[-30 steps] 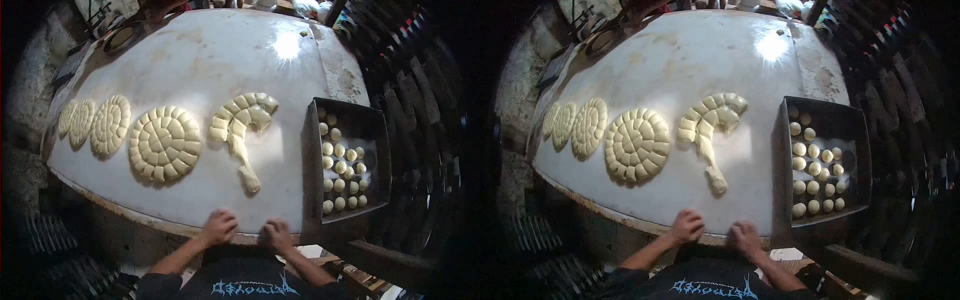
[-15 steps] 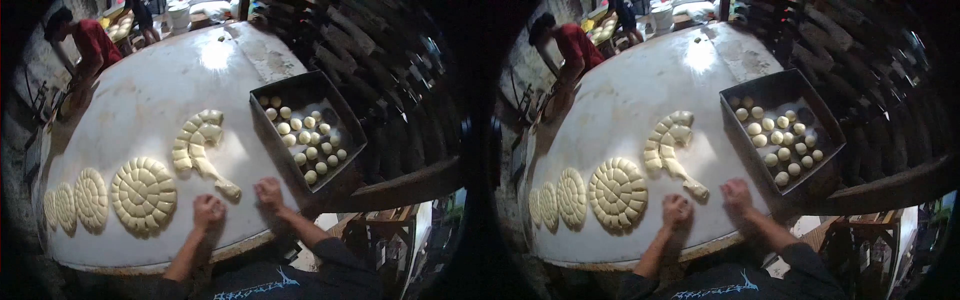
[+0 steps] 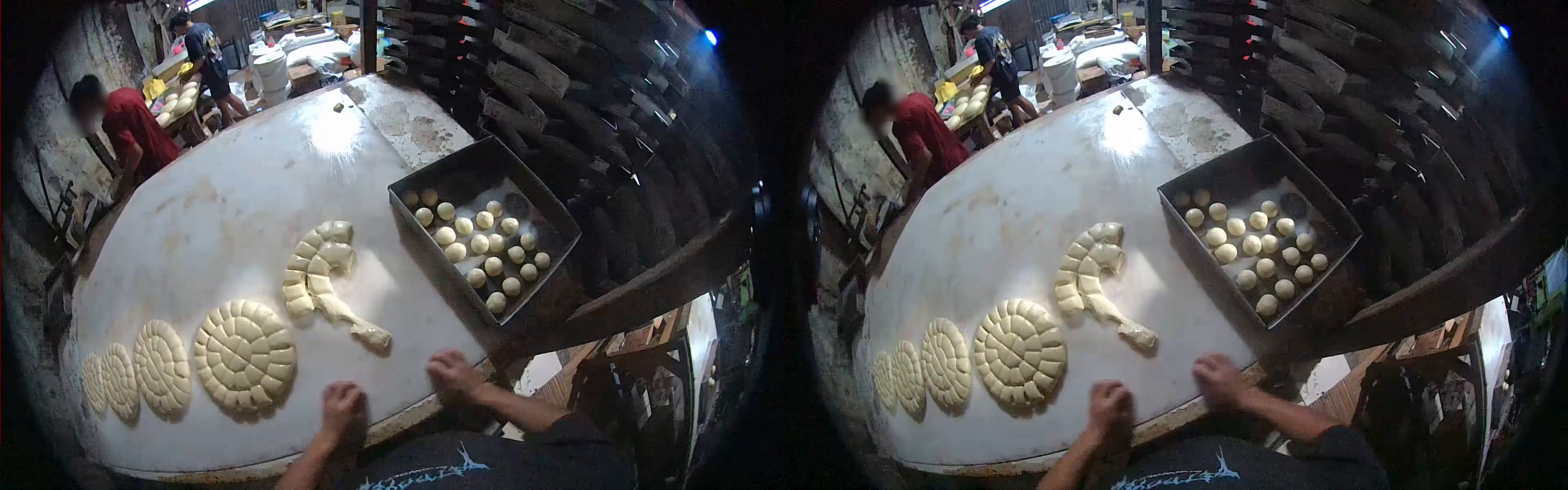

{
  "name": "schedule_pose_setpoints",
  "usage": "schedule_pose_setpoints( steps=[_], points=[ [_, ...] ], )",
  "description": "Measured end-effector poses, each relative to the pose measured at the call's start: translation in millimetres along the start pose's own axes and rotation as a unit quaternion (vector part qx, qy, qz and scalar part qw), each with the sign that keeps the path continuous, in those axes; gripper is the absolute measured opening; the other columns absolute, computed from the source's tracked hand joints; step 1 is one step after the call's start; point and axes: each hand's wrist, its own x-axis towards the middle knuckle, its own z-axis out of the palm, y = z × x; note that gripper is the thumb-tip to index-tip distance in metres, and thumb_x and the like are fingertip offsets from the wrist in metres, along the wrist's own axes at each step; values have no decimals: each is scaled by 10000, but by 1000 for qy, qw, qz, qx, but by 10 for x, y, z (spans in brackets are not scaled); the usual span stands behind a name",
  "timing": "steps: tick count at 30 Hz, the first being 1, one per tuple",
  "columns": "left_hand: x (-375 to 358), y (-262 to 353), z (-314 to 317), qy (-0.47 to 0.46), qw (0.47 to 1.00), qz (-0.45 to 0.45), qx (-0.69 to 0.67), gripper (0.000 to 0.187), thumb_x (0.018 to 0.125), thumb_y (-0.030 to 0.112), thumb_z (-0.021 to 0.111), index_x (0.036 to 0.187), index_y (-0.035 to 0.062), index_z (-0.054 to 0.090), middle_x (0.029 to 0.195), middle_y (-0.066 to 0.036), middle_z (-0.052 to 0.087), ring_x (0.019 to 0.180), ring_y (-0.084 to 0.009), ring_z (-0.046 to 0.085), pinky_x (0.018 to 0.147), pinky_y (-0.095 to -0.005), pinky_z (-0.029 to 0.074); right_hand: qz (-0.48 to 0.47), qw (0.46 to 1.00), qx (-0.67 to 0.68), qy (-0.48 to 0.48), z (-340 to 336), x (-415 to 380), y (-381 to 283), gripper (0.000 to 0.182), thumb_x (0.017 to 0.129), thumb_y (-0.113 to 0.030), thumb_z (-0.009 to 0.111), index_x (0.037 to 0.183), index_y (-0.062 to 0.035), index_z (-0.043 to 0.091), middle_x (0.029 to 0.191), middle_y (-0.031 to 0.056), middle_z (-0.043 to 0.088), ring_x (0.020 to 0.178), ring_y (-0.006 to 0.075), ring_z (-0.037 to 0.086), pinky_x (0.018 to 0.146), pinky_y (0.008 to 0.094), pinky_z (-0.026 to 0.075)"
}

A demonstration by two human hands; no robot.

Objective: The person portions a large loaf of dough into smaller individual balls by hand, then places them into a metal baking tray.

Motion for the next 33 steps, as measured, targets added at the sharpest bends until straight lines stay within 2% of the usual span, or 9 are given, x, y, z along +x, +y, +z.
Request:
schedule_pose_setpoints(
  steps=[4,10,16,19,23,25,27,29,33],
  points=[
    [858,401,-392,188,947,-237,-104,150,684,207,675,755,97,603,836,-95,557,827,-297,508,769,-429,385,126,978,-152,66,185,404,252,123,761,-164,593,836,-76,549,876,93,529,909,310,503,783,419,398],
    [278,535,-191,78,993,-64,66,131,702,194,648,747,84,591,913,-129,541,875,-312,489,784,-453,371,-24,995,-92,37,-34,116,-176,225,791,-179,570,975,-56,527,945,135,536,971,315,490,837,448,403],
    [763,546,-372,103,958,-205,172,115,753,160,590,803,59,570,901,-131,518,928,-316,464,797,-463,372,125,919,195,-319,-1123,707,166,259,795,-174,582,994,-15,530,854,169,534,813,312,539,716,404,442],
    [721,785,-163,121,939,-238,220,110,770,144,563,817,44,555,885,-137,514,928,-321,457,828,-460,364,110,974,75,-181,-2117,1548,366,292,811,-173,602,1047,-25,517,941,141,536,861,262,545,749,370,453],
    [422,1154,-195,11,899,-374,226,166,772,159,567,849,14,547,913,-165,517,907,-351,466,805,-464,395,66,953,58,288,-2467,2227,1360,182,808,-136,622,949,-34,569,870,137,542,663,239,558,613,341,476],
    [509,1244,-239,-60,897,-416,140,180,794,165,567,868,3,543,919,-160,518,890,-321,492,782,-438,415,74,925,24,372,-2180,2410,1956,211,799,-196,633,932,-39,582,868,160,542,683,285,562,635,378,478],
    [802,1450,-281,-125,884,-448,47,194,816,171,568,888,-7,538,925,-155,520,872,-291,517,758,-413,434,0,940,-297,170,-1335,2225,3255,276,798,-282,629,945,-51,599,879,178,538,739,335,556,652,434,471],
    [1709,1737,-405,-74,813,-510,-271,243,846,173,572,966,-28,504,899,-103,529,811,-194,535,717,-325,457,190,932,-181,251,-1467,2115,2899,302,793,-316,619,958,-63,623,913,171,557,826,360,542,718,443,462],
    [3329,1867,-15,15,973,-67,-220,382,772,118,654,1089,-2,477,1008,-105,495,982,-200,499,812,-317,442,232,897,71,369,-2081,1915,2296,241,849,-211,584,1022,-45,607,976,161,544,852,294,549,758,370,450]
  ],
)
